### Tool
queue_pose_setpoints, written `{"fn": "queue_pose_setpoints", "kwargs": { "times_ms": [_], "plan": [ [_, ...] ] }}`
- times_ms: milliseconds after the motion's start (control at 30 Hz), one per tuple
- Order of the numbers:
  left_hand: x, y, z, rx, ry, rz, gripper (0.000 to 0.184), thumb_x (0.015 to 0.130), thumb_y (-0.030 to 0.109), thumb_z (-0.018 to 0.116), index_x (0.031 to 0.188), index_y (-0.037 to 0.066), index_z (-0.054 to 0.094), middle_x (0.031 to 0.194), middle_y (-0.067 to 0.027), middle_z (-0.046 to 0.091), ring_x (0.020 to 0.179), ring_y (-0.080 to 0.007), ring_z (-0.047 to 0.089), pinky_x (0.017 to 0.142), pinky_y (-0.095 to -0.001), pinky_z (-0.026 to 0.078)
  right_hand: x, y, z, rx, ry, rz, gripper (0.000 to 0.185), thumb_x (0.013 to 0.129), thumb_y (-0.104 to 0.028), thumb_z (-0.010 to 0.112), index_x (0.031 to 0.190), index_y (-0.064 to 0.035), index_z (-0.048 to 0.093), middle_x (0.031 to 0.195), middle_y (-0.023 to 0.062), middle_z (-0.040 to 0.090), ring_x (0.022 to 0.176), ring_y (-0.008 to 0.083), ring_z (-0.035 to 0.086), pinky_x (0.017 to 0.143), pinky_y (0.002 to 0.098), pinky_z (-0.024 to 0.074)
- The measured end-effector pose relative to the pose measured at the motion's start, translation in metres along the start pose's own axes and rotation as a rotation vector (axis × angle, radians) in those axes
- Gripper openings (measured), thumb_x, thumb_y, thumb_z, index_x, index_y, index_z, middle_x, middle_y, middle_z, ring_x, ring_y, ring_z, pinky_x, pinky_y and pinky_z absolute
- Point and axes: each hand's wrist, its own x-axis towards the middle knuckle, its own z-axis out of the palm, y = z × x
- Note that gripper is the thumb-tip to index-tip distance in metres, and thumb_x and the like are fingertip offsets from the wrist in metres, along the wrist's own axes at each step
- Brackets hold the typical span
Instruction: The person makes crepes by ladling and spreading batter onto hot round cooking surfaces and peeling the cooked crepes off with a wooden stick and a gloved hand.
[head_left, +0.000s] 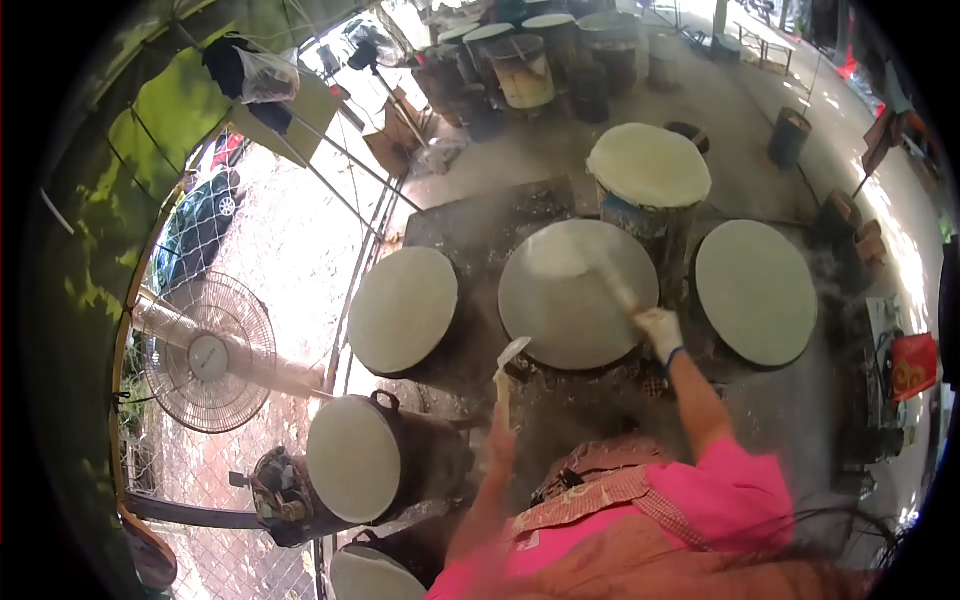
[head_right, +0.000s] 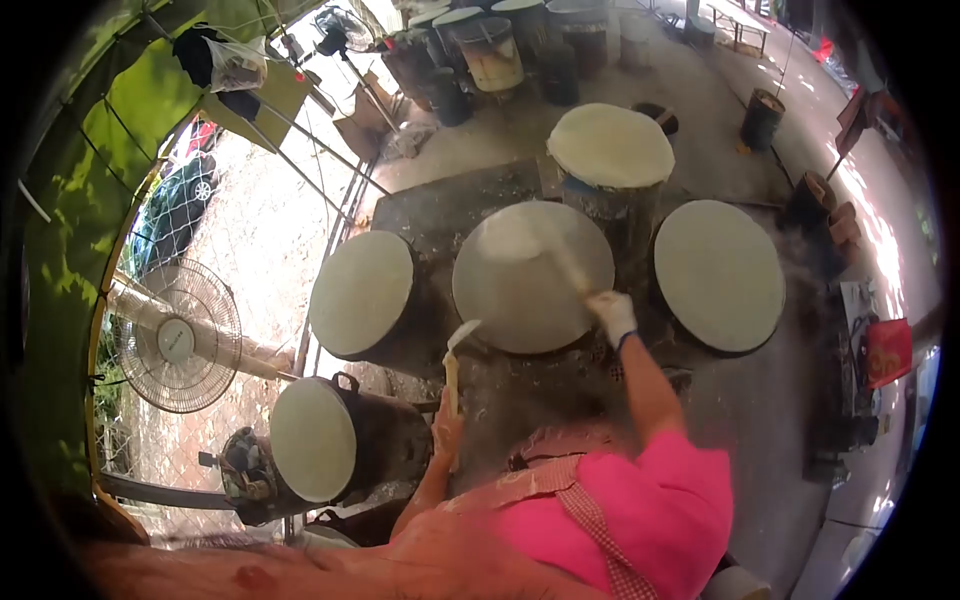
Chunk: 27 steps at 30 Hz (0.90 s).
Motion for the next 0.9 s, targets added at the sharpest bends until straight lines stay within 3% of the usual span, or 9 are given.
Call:
{"fn": "queue_pose_setpoints", "kwargs": {
  "times_ms": [67,100,200,300,567,600,667,800,900],
  "plan": [
    [-0.001,-0.018,0.01,0.065,0.066,0.115,0.065,0.08,0.007,0.05,0.142,0.012,0.033,0.131,-0.0173,0.05,0.114,-0.034,0.053,0.093,-0.0345,0.042,-0.031,-0.016,0.034,0.005,-0.154,-0.016,0.021,0.076,-0.013,0.072,0.088,0.0033,0.069,0.077,0.0064,0.065,0.061,0.0139,0.058,0.052,0.0281,0.0448],
    [0.0,-0.024,0.014,0.09,0.106,0.194,0.065,0.08,0.007,0.049,0.143,0.012,0.032,0.128,-0.0168,0.053,0.111,-0.0328,0.055,0.091,-0.0346,0.043,-0.001,0.023,0.039,0.096,-0.216,-0.001,0.029,0.077,-0.02,0.072,0.096,0.0013,0.067,0.07,0.0066,0.062,0.047,0.0115,0.051,0.04,0.0279,0.0372],
    [-0.003,-0.035,0.02,0.163,0.198,0.326,0.065,0.081,0.007,0.049,0.143,0.012,0.031,0.126,-0.0166,0.054,0.108,-0.0317,0.057,0.089,-0.035,0.045,0.002,-0.036,-0.02,0.042,-0.28,0.168,0.025,0.08,-0.018,0.07,0.095,0.0011,0.067,0.067,0.0068,0.061,0.043,0.0119,0.047,0.037,0.0283,0.0333],
    [-0.017,-0.031,0.025,0.158,0.184,0.187,0.065,0.081,0.007,0.05,0.143,0.011,0.031,0.126,-0.0172,0.054,0.107,-0.0317,0.057,0.088,-0.0353,0.045,0.034,-0.065,-0.039,0.171,-0.189,0.26,0.021,0.081,-0.017,0.069,0.091,0.001,0.066,0.061,0.0047,0.056,0.037,0.0136,0.04,0.035,0.0289,0.029],
    [-0.043,-0.02,0.038,0.099,0.184,-0.093,0.065,0.081,0.007,0.05,0.143,0.01,0.03,0.125,-0.0187,0.054,0.106,-0.0317,0.056,0.087,-0.0362,0.045,0.078,-0.062,-0.059,-0.023,-0.464,0.169,0.017,0.078,-0.016,0.072,0.079,0.0006,0.068,0.057,0.0061,0.055,0.039,0.0127,0.042,0.037,0.0298,0.0315],
    [-0.051,-0.02,0.04,0.099,0.185,-0.122,0.065,0.081,0.007,0.05,0.143,0.01,0.03,0.124,-0.0189,0.054,0.106,-0.0317,0.056,0.087,-0.0363,0.045,0.116,-0.064,-0.049,-0.217,-0.319,0.481,0.019,0.081,-0.019,0.07,0.082,0.0005,0.067,0.053,0.0066,0.053,0.039,0.0131,0.042,0.037,0.03,0.0305],
    [-0.063,-0.017,0.043,0.087,0.18,-0.179,0.065,0.081,0.007,0.05,0.143,0.009,0.03,0.124,-0.0193,0.054,0.105,-0.0317,0.056,0.087,-0.0365,0.045,0.099,-0.104,-0.042,-0.064,-0.393,0.216,0.024,0.08,-0.024,0.071,0.085,-0.0009,0.066,0.054,0.007,0.052,0.039,0.0149,0.042,0.036,0.032,0.0301],
    [-0.082,-0.015,0.047,0.042,0.187,-0.287,0.065,0.081,0.007,0.05,0.143,0.009,0.03,0.124,-0.0201,0.053,0.105,-0.0317,0.056,0.086,-0.037,0.045,0.095,-0.057,-0.032,-0.2,-0.652,0.372,0.019,0.079,-0.018,0.071,0.089,-0.0019,0.066,0.066,0.0092,0.059,0.042,0.0146,0.046,0.036,0.0326,0.0312],
    [-0.097,-0.019,0.05,0.005,0.209,-0.346,0.066,0.081,0.007,0.051,0.143,0.008,0.03,0.123,-0.0206,0.053,0.104,-0.0317,0.056,0.086,-0.0373,0.045,0.117,-0.084,-0.058,-0.219,-0.67,0.203,0.019,0.079,-0.02,0.072,0.084,-0.003,0.067,0.059,0.0081,0.057,0.038,0.0154,0.043,0.036,0.0336,0.0312]
  ]
}}
